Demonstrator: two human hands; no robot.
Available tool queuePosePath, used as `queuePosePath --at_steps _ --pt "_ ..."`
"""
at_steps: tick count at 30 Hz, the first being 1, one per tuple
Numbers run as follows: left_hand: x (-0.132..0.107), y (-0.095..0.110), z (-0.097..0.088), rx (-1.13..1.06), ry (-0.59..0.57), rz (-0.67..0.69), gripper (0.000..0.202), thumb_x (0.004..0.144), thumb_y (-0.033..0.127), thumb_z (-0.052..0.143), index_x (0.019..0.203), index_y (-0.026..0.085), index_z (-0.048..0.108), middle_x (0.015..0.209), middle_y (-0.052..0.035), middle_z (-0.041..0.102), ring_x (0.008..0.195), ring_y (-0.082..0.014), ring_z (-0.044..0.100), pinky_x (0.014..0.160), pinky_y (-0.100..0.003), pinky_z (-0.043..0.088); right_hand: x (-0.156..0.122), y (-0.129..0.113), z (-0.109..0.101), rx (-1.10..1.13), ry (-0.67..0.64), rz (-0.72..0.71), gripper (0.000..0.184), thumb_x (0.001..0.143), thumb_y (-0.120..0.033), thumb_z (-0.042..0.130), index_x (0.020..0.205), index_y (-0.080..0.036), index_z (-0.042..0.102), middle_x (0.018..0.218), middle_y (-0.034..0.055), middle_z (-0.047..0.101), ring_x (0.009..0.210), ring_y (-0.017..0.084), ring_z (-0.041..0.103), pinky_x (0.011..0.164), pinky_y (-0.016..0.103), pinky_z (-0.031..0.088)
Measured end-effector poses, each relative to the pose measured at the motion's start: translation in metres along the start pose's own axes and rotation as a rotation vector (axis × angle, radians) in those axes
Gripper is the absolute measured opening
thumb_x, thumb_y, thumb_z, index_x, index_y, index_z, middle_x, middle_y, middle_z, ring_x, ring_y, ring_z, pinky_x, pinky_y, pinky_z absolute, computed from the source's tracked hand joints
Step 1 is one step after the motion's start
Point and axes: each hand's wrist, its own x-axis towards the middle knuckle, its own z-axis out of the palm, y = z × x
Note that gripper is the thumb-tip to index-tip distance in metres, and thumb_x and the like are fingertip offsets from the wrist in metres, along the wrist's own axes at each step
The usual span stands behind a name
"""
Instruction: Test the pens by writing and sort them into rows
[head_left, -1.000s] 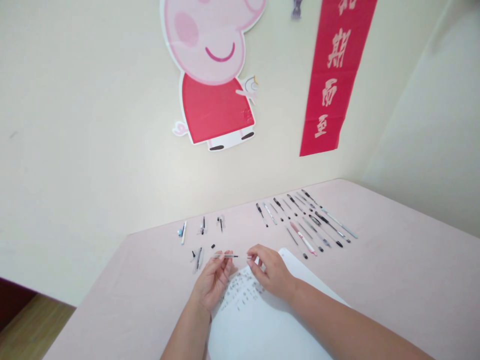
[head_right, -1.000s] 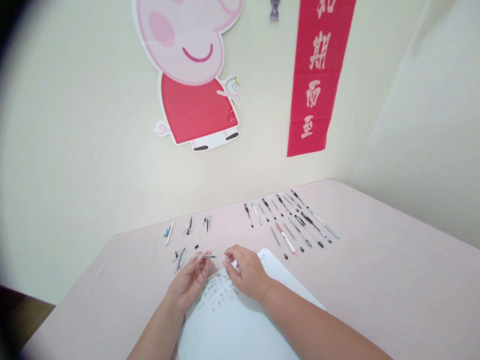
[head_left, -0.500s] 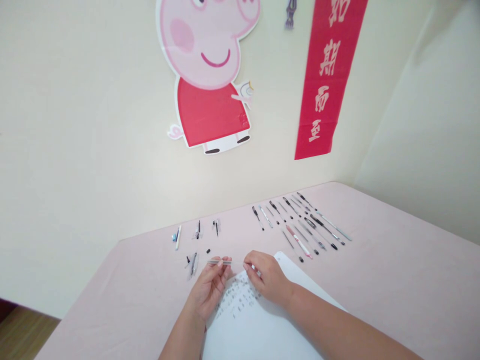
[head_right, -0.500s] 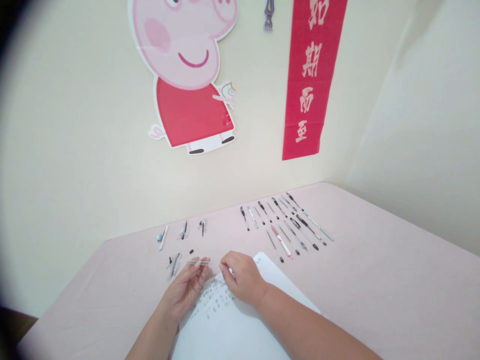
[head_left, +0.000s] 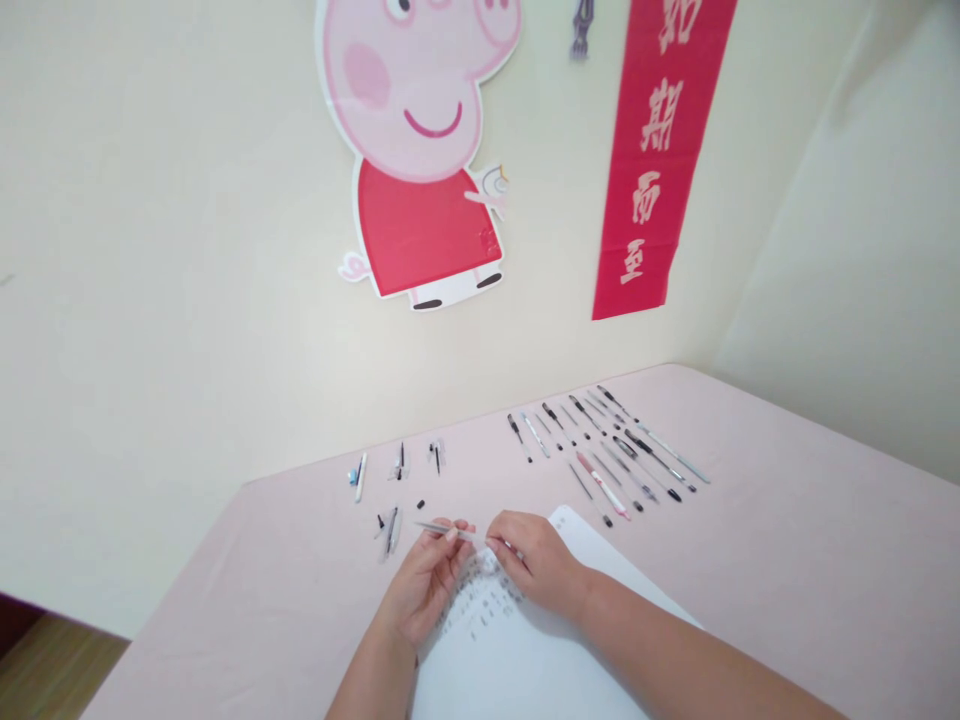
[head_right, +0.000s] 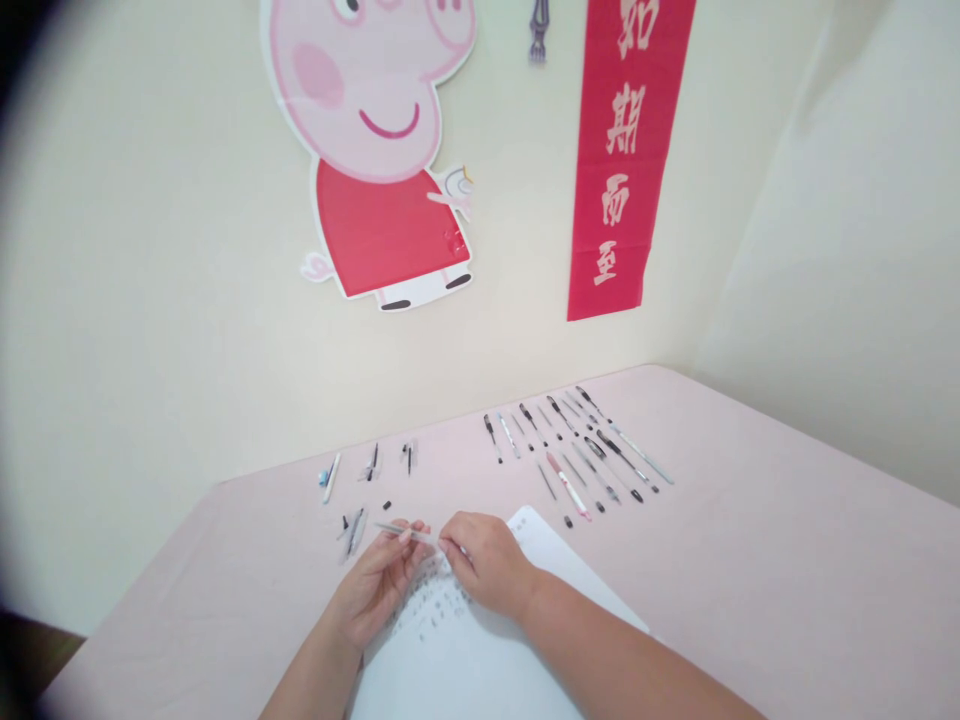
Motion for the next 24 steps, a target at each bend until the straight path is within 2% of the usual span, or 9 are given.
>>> queuePosePath --at_steps 8,14,19,24 --pt "0.0 -0.001 0.0 0.045 -0.043 -0.005 0.012 0.076 -0.001 0.059 0.073 0.011 0.06 0.082 -0.0052 0.065 0.073 -0.0101 0.065 0.07 -0.018 0.056 0.0 0.003 0.002 0.026 -0.037 0.011 0.019 0.091 -0.023 0.038 0.079 -0.018 0.052 0.071 0.0025 0.055 0.065 0.014 0.05 0.061 0.026 0.04" --pt "-0.001 -0.001 -0.001 0.055 -0.066 -0.017 0.011 0.074 0.001 0.062 0.071 0.011 0.06 0.081 -0.0044 0.064 0.074 -0.0103 0.065 0.071 -0.019 0.055 0.002 -0.001 -0.001 -0.016 -0.009 0.081 0.02 0.091 -0.022 0.038 0.078 -0.018 0.053 0.069 0.002 0.055 0.064 0.014 0.051 0.06 0.025 0.039" --pt "0.0 -0.001 -0.001 0.081 -0.08 -0.025 0.012 0.072 0.002 0.066 0.069 0.011 0.059 0.076 -0.0016 0.062 0.068 -0.0085 0.063 0.068 -0.018 0.055 0.019 0.004 -0.006 -0.136 -0.062 0.147 0.013 0.083 -0.015 0.045 0.08 -0.017 0.058 0.074 0.0029 0.059 0.069 0.015 0.053 0.064 0.026 0.039" --pt "0.003 -0.003 -0.006 0.069 -0.092 -0.033 0.012 0.071 0.003 0.068 0.073 0.012 0.059 0.078 -0.001 0.063 0.067 -0.0082 0.063 0.066 -0.018 0.055 0.047 0.029 0.005 -0.124 -0.154 0.267 0.016 0.078 -0.01 0.051 0.085 -0.016 0.064 0.084 0.0051 0.063 0.079 0.015 0.056 0.073 0.025 0.041"
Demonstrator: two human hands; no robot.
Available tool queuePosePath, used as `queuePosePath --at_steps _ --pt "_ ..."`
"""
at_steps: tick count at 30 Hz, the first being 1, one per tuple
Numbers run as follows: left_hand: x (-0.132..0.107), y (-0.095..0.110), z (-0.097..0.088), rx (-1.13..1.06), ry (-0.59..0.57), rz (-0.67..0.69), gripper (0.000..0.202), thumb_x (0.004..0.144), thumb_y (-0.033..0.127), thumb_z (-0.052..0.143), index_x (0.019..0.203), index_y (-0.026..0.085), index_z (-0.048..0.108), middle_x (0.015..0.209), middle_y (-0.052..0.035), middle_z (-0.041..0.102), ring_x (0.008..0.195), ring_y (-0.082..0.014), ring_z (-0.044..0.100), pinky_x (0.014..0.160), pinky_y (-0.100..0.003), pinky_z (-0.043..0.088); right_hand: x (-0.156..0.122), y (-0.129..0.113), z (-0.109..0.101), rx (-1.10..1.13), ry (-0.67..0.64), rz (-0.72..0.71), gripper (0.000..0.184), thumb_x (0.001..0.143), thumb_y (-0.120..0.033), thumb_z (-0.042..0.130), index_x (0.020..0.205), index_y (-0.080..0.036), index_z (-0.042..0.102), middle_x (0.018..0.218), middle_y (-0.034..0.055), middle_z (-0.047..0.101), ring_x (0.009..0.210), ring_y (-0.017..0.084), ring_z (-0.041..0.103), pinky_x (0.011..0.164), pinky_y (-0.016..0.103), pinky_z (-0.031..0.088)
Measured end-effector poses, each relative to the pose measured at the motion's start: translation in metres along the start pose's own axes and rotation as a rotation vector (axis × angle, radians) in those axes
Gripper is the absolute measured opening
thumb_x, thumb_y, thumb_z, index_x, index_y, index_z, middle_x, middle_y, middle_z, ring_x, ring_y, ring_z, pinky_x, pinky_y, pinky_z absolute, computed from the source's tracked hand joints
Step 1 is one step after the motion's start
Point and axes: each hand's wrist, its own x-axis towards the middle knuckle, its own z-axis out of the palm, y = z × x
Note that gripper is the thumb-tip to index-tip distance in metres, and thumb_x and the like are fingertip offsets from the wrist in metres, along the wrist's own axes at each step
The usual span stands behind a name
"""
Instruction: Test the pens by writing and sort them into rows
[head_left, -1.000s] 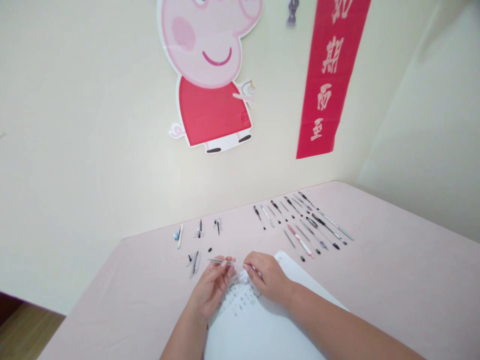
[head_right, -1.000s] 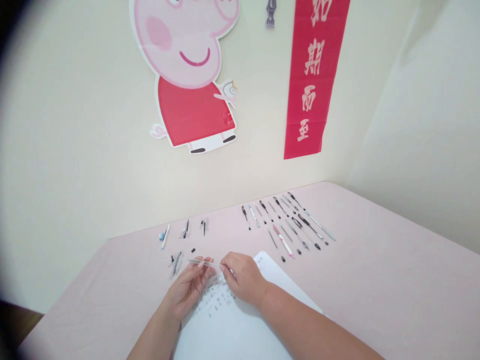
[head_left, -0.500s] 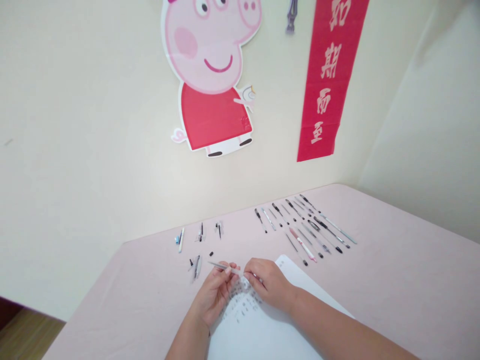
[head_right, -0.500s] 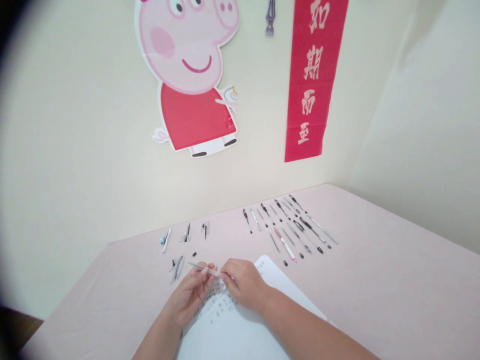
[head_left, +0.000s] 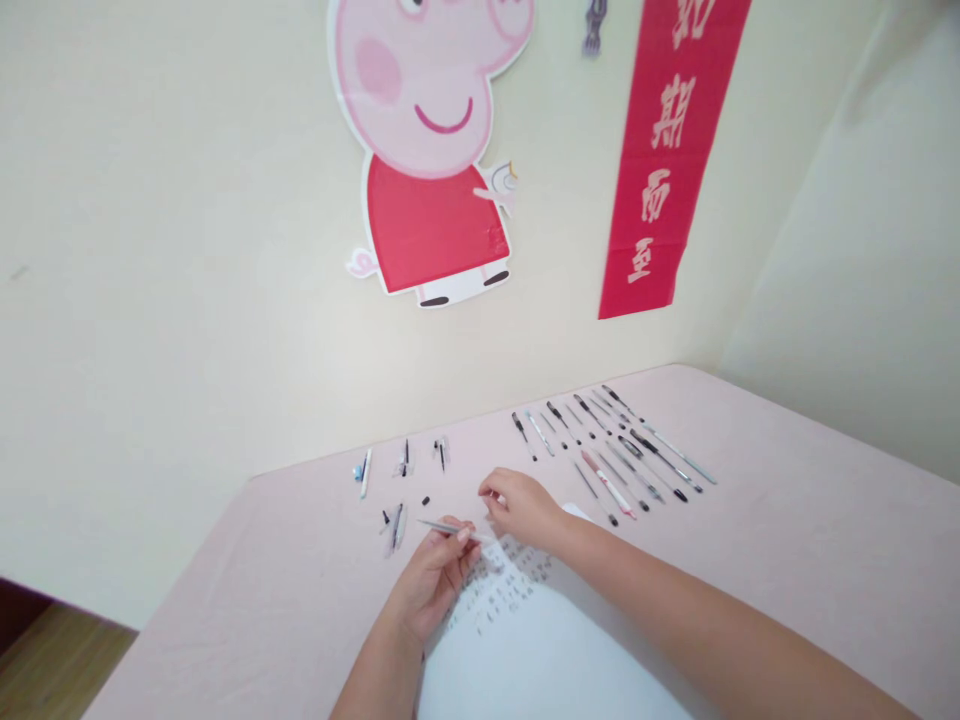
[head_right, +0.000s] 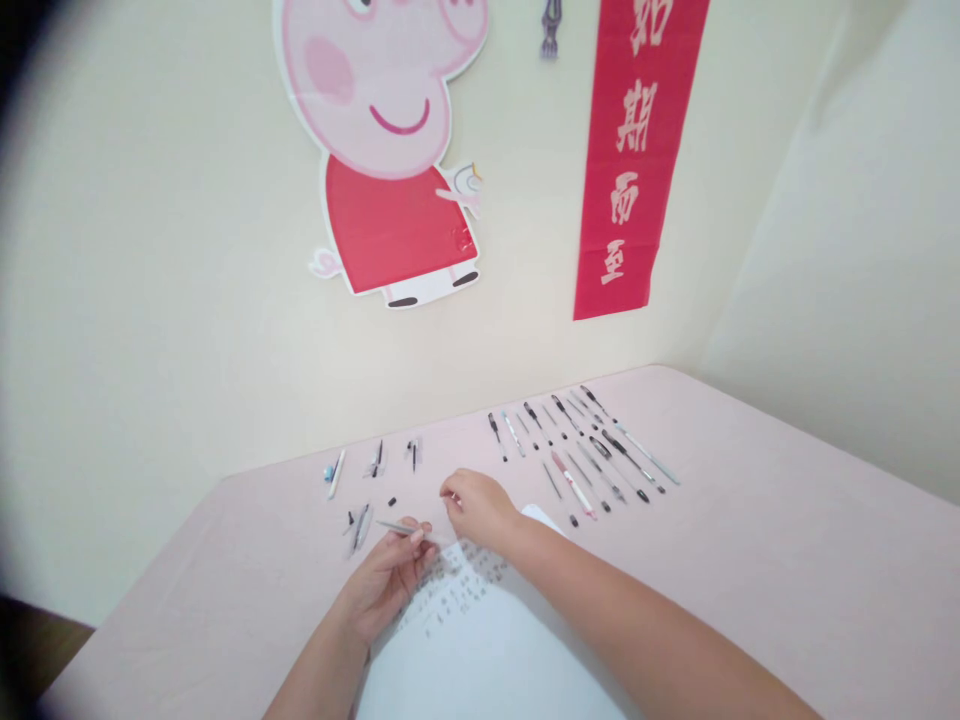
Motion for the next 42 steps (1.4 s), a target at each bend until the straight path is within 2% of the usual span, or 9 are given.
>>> queuePosePath --at_steps 10,17,21,24,26,30,33,37,42 --pt "0.002 0.0 0.0 -0.013 0.014 -0.003 0.015 0.072 -0.002 0.063 0.078 0.011 0.059 0.076 -0.0023 0.063 0.068 -0.0087 0.064 0.071 -0.019 0.055 0.064 0.011 0.049 0.172 -0.231 0.092 0.033 0.076 -0.014 0.058 0.108 -0.017 0.064 0.097 0.0065 0.066 0.08 0.014 0.059 0.071 0.023 0.044" --pt "0.003 0.0 0.0 0.0 0.047 -0.011 0.014 0.07 -0.002 0.064 0.076 0.01 0.061 0.071 -0.0021 0.063 0.065 -0.0092 0.064 0.069 -0.02 0.056 0.088 0.004 0.074 0.16 -0.372 0.026 0.035 0.071 -0.013 0.062 0.105 -0.02 0.067 0.083 0.0002 0.066 0.069 0.011 0.057 0.06 0.019 0.041" --pt "0.004 0.0 -0.002 0.004 0.039 -0.007 0.014 0.07 -0.002 0.065 0.075 0.011 0.062 0.072 -0.0019 0.063 0.066 -0.0089 0.063 0.069 -0.019 0.055 0.091 -0.004 0.076 0.11 -0.39 0.002 0.024 0.066 -0.02 0.069 0.09 -0.022 0.07 0.078 -0.001 0.063 0.069 0.013 0.055 0.059 0.022 0.039" --pt "0.004 0.0 -0.003 -0.006 0.03 -0.007 0.013 0.071 -0.002 0.064 0.075 0.01 0.062 0.074 -0.0023 0.063 0.068 -0.0094 0.064 0.069 -0.019 0.055 0.089 -0.008 0.074 0.083 -0.356 0.01 0.009 0.066 -0.017 0.066 0.075 -0.02 0.069 0.077 0.0001 0.061 0.07 0.015 0.054 0.06 0.024 0.038" --pt "0.004 0.0 -0.002 -0.008 0.038 -0.012 0.013 0.071 -0.002 0.063 0.076 0.01 0.062 0.073 -0.0028 0.063 0.067 -0.0094 0.064 0.069 -0.019 0.055 0.085 -0.009 0.071 0.089 -0.309 0.025 0.008 0.068 -0.014 0.064 0.072 -0.019 0.067 0.079 0.0012 0.061 0.072 0.015 0.054 0.063 0.024 0.038" --pt "0.003 0.001 0.001 -0.01 0.088 -0.014 0.014 0.074 -0.003 0.059 0.077 0.01 0.062 0.069 -0.0026 0.063 0.064 -0.0095 0.065 0.066 -0.019 0.056 0.072 -0.002 0.058 0.154 -0.186 0.073 0.008 0.072 -0.012 0.06 0.076 -0.017 0.064 0.083 0.0016 0.061 0.075 0.013 0.055 0.068 0.023 0.04" --pt "0.004 0.001 0.004 -0.037 0.132 0.026 0.014 0.077 -0.002 0.056 0.078 0.011 0.061 0.069 -0.0021 0.063 0.062 -0.0089 0.065 0.064 -0.018 0.056 0.052 0.005 0.04 0.222 -0.101 0.127 0.008 0.078 -0.015 0.054 0.083 -0.017 0.06 0.078 0.0005 0.061 0.071 0.011 0.055 0.065 0.021 0.041" --pt "0.004 0.002 0.006 -0.073 0.198 0.1 0.017 0.08 -0.002 0.051 0.078 0.012 0.061 0.07 -0.0018 0.064 0.063 -0.0089 0.065 0.062 -0.017 0.056 0.015 0.008 0.012 0.512 0.027 0.223 0.004 0.077 -0.015 0.054 0.076 -0.017 0.057 0.066 -0.0022 0.058 0.061 0.01 0.052 0.059 0.021 0.04" --pt "0.004 0.002 0.005 -0.088 0.204 0.115 0.016 0.08 -0.002 0.052 0.078 0.012 0.06 0.069 -0.0022 0.065 0.063 -0.0096 0.066 0.06 -0.018 0.056 -0.025 -0.001 -0.004 0.81 0.015 0.382 0.015 0.076 -0.032 0.055 0.073 -0.017 0.053 0.059 -0.0042 0.054 0.045 0.008 0.045 0.043 0.019 0.036"
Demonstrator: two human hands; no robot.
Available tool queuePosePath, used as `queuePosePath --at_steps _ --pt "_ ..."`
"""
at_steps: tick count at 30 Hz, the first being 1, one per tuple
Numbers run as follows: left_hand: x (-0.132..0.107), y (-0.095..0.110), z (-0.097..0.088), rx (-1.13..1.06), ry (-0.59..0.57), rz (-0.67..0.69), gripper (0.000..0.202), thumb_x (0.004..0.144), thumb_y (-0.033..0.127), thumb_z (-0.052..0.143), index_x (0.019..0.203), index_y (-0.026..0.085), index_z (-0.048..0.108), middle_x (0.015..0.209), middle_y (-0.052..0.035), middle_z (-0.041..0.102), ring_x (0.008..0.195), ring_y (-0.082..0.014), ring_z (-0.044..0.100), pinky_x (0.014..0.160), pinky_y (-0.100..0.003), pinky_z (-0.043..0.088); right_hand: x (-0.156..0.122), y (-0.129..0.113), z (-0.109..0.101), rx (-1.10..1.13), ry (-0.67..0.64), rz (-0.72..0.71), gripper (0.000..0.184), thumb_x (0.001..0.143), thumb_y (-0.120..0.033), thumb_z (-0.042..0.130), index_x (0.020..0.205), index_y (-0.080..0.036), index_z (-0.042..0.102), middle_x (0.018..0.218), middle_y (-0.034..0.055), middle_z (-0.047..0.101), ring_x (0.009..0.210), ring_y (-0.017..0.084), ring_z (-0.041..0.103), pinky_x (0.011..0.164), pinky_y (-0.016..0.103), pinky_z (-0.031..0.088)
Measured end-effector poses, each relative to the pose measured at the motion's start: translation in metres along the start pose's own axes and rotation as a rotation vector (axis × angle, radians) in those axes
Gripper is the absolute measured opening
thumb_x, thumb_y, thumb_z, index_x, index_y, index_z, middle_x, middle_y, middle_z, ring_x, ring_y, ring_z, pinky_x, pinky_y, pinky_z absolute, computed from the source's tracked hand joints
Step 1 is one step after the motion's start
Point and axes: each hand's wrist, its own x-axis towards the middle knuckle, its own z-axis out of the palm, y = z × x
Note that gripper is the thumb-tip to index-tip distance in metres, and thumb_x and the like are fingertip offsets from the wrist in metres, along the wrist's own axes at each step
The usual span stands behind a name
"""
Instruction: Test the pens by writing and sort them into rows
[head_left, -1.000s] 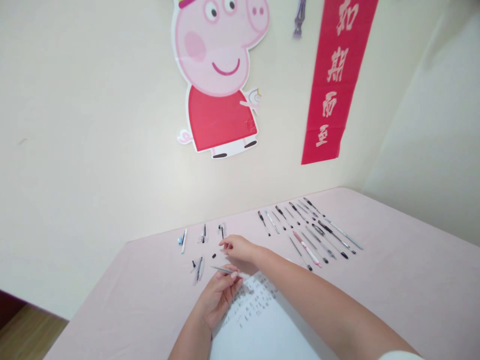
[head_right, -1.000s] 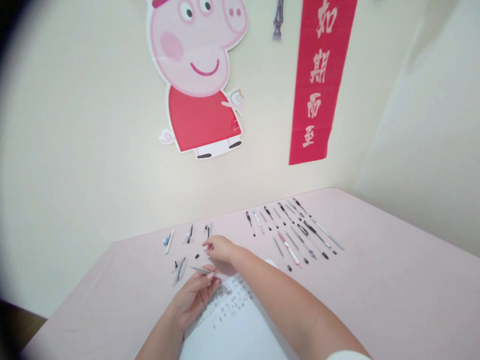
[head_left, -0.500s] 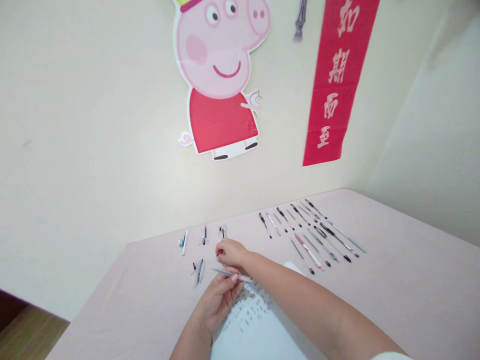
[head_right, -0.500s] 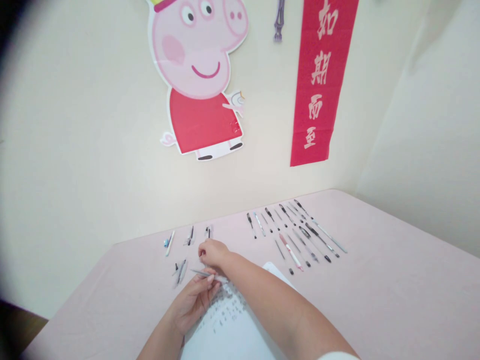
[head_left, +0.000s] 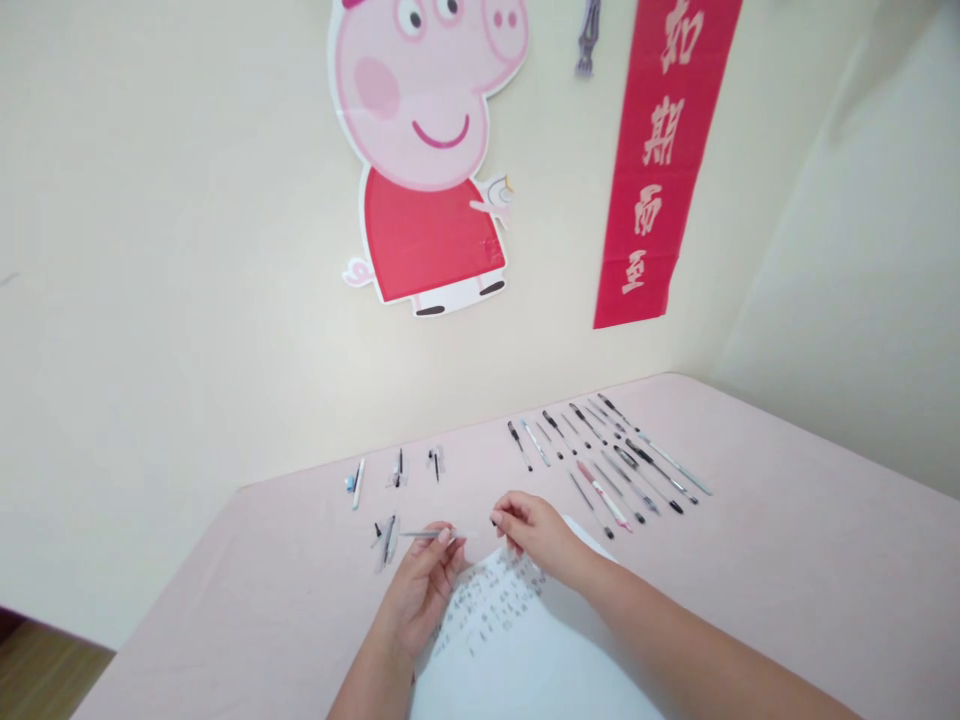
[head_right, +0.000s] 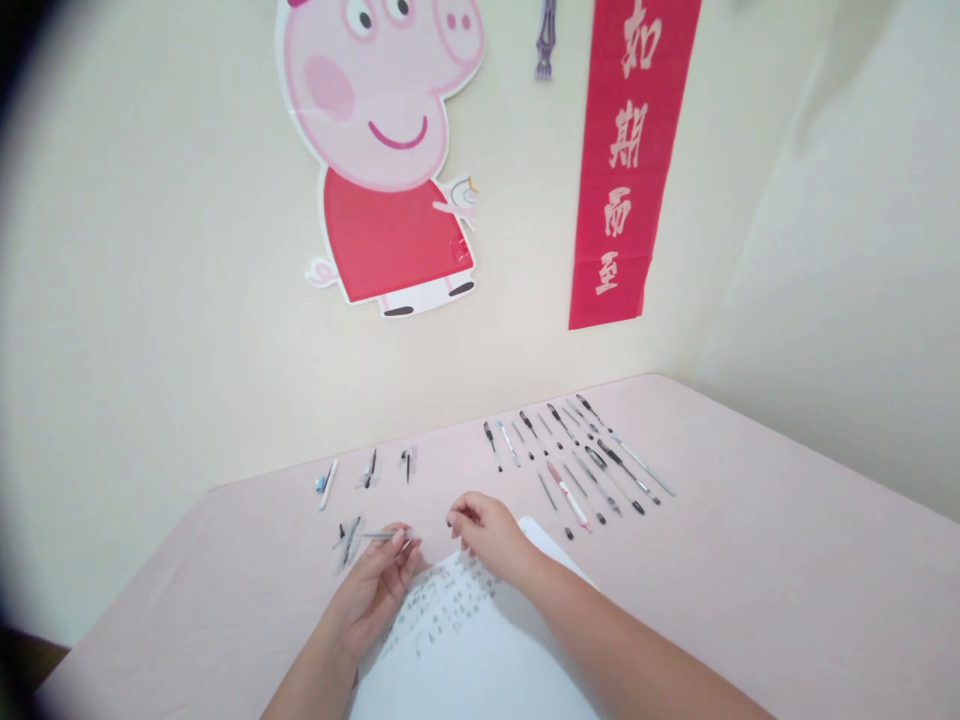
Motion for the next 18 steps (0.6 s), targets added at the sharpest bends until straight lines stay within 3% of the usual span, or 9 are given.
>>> queuePosePath --at_steps 5,12,18 --pt "0.001 0.0 -0.002 0.02 -0.004 -0.005 0.014 0.079 -0.001 0.054 0.079 0.012 0.06 0.07 -0.0025 0.066 0.064 -0.0102 0.066 0.06 -0.018 0.056 -0.012 0.005 0.002 0.191 0.059 0.098 0.031 0.07 -0.046 0.059 0.074 -0.016 0.058 0.064 -0.0004 0.06 0.053 0.01 0.054 0.046 0.021 0.041" --pt "0.0 -0.001 0.0 0.056 -0.013 -0.017 0.014 0.079 -0.001 0.054 0.079 0.011 0.061 0.07 -0.004 0.066 0.066 -0.0101 0.066 0.064 -0.018 0.056 -0.015 0.011 0.005 0.29 0.063 0.164 0.033 0.06 -0.04 0.07 0.08 -0.016 0.062 0.063 -0.0001 0.064 0.047 0.009 0.054 0.051 0.023 0.042" --pt "-0.002 0.0 0.003 0.079 -0.02 -0.031 0.014 0.08 -0.001 0.053 0.078 0.011 0.061 0.07 -0.0044 0.067 0.066 -0.0102 0.066 0.064 -0.018 0.056 -0.019 0.017 0.014 0.258 0.123 0.097 0.027 0.064 -0.041 0.069 0.072 -0.015 0.063 0.06 0.0004 0.063 0.048 0.01 0.053 0.05 0.024 0.042"
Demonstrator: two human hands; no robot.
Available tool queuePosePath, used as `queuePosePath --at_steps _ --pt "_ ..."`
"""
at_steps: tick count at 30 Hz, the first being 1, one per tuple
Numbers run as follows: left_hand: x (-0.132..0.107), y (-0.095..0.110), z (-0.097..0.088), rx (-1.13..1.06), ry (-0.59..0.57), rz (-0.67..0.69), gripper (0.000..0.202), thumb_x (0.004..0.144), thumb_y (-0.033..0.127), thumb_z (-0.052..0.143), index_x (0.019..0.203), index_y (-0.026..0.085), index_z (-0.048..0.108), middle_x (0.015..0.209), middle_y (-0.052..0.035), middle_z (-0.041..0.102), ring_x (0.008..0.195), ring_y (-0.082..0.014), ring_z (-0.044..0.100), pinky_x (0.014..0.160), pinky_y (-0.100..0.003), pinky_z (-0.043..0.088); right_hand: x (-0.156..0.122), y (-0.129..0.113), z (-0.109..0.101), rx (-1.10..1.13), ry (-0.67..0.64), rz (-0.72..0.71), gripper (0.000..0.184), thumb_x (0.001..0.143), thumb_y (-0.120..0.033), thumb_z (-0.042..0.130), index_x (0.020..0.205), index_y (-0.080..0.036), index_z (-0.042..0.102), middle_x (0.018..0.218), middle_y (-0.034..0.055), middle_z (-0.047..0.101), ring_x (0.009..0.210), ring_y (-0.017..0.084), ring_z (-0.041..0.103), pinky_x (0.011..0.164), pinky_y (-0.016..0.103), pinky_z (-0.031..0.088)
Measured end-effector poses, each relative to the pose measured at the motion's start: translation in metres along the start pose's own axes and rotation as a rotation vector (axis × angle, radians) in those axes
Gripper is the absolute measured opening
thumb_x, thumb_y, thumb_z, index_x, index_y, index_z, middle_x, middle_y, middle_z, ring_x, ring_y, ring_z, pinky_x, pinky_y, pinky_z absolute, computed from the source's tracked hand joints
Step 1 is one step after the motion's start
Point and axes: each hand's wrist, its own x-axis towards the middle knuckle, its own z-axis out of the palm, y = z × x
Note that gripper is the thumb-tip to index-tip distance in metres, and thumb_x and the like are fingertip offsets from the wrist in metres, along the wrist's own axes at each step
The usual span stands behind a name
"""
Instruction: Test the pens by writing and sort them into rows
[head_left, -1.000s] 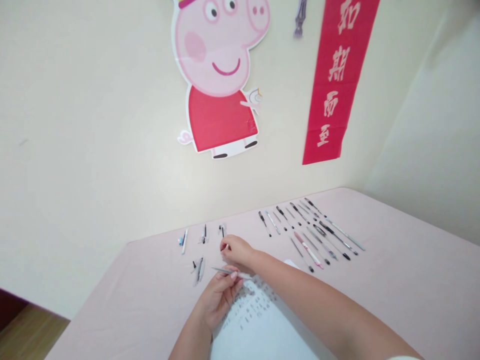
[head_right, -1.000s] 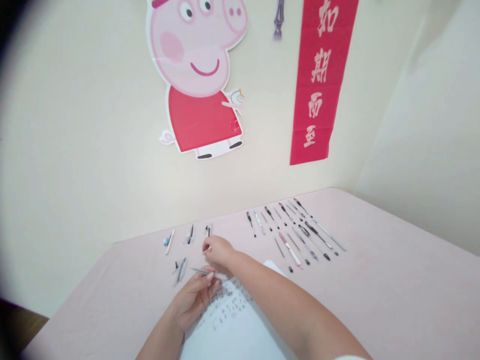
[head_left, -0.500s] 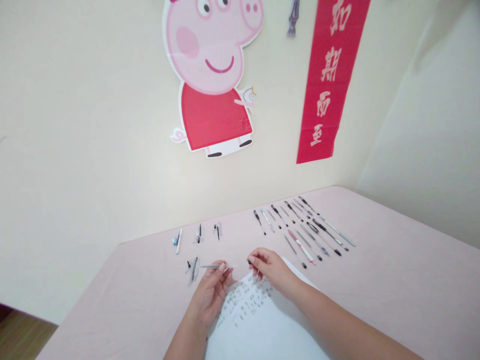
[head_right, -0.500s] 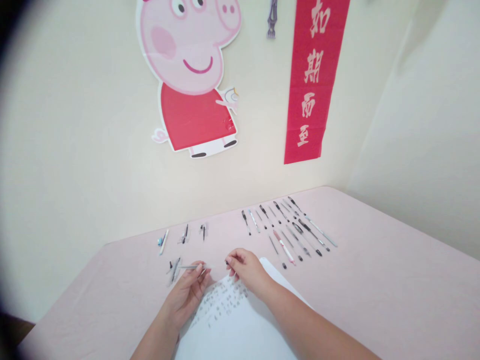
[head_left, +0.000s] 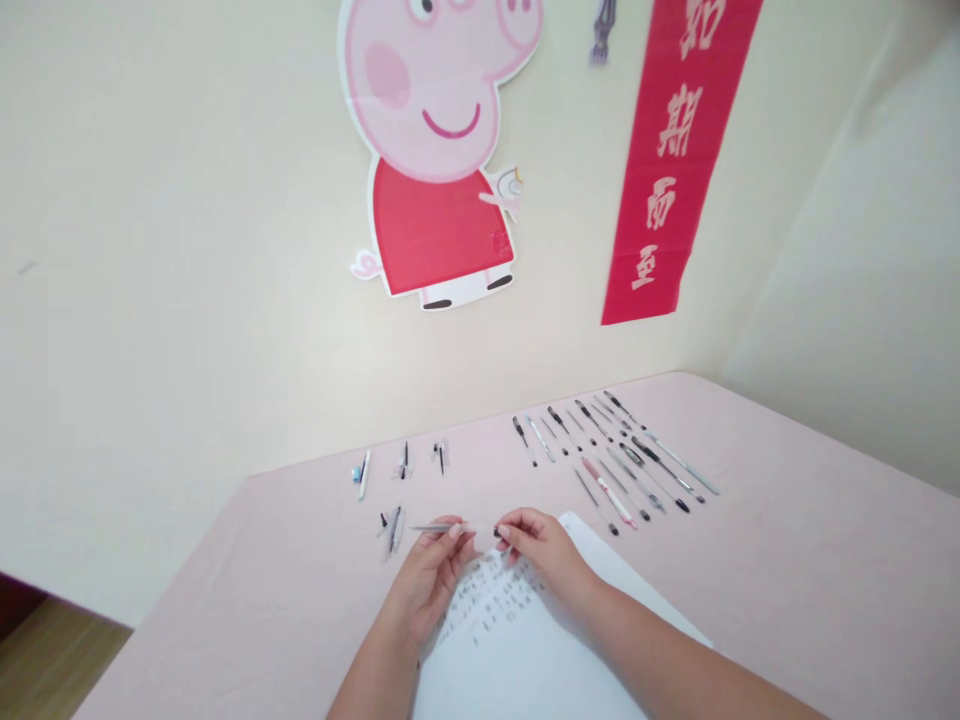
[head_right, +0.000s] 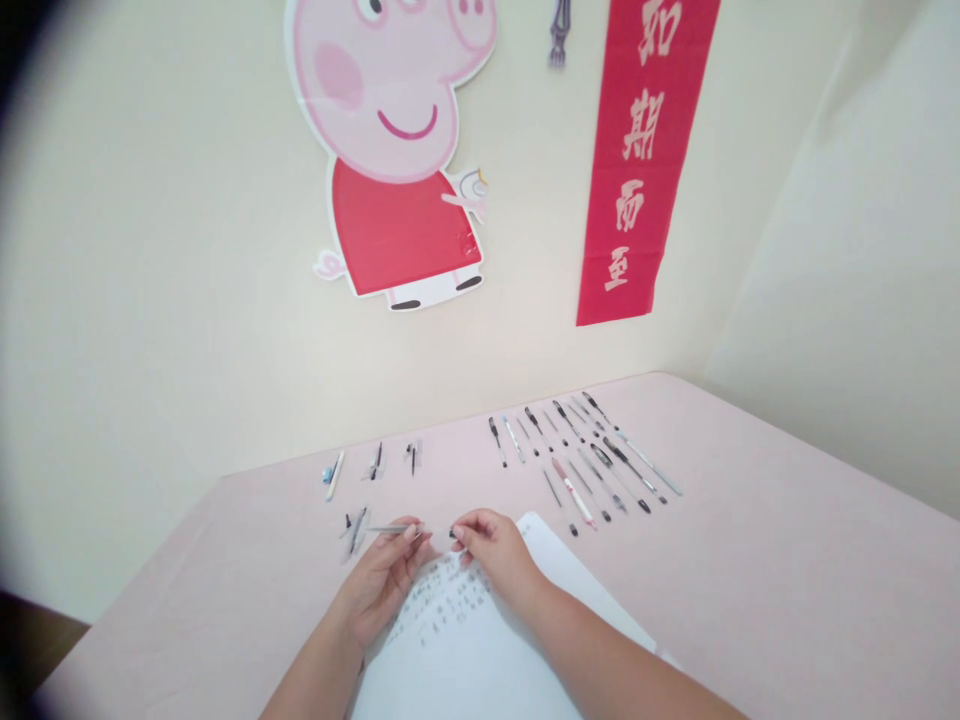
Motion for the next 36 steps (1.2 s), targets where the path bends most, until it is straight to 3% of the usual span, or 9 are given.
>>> queuePosePath --at_steps 11,36 --pt "0.0002 -0.0007 0.0009 0.006 0.007 -0.001 0.014 0.079 -0.002 0.055 0.077 0.01 0.061 0.07 -0.0051 0.067 0.065 -0.0105 0.067 0.065 -0.017 0.056 -0.002 0.0021 0.0057 0.019 0.091 -0.097 0.021 0.06 -0.031 0.072 0.074 -0.018 0.063 0.07 0.0012 0.062 0.061 0.014 0.056 0.055 0.026 0.048" --pt "0.0016 -0.004 -0.0039 0.055 -0.103 -0.015 0.014 0.071 0.003 0.066 0.08 0.012 0.061 0.072 -0.0047 0.069 0.066 -0.0112 0.067 0.067 -0.018 0.055 -0.0008 0.006 0.0053 -0.035 0.058 -0.133 0.017 0.063 -0.027 0.069 0.076 -0.019 0.063 0.073 0.0019 0.062 0.067 0.016 0.057 0.06 0.028 0.049"
